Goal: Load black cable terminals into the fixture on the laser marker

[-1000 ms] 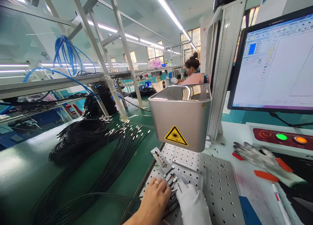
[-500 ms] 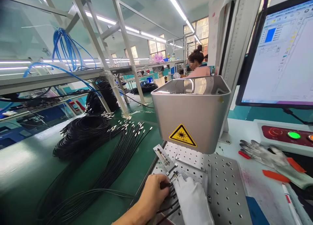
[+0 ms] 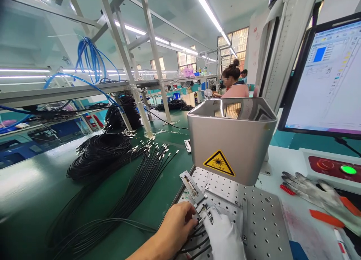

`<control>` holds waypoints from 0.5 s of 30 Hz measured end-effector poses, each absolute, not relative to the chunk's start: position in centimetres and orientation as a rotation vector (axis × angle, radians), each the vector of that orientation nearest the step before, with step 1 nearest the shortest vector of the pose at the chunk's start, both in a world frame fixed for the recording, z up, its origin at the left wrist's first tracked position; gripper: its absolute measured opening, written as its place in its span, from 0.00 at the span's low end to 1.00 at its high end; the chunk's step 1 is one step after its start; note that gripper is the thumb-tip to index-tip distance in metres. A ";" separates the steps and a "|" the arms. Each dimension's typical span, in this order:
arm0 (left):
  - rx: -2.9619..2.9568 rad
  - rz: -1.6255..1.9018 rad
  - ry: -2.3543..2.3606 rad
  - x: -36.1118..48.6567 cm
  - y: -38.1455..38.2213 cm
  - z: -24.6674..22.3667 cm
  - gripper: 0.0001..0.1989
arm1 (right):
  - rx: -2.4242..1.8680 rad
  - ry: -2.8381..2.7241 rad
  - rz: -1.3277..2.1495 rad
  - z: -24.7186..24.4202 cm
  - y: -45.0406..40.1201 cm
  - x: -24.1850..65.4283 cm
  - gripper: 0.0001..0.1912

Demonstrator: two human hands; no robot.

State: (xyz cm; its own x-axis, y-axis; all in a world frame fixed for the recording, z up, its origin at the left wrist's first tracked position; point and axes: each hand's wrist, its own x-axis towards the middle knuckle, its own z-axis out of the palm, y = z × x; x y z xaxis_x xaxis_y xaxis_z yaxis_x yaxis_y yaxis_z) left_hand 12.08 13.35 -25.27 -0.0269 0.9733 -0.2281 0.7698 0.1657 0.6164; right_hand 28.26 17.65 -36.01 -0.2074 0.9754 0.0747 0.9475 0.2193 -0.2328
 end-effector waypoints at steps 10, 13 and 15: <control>1.750 0.506 1.847 12.7 14.8 -26.3 0.13 | -1.774 -2.218 -0.059 -36.7 16.9 27.4 0.16; 1.835 0.350 1.864 13.4 15.5 -26.4 0.14 | -1.838 -2.204 -0.079 -36.5 16.8 26.9 0.17; 1.846 0.263 1.873 13.7 15.7 -26.5 0.16 | -1.866 -2.191 -0.023 -36.3 16.9 26.8 0.18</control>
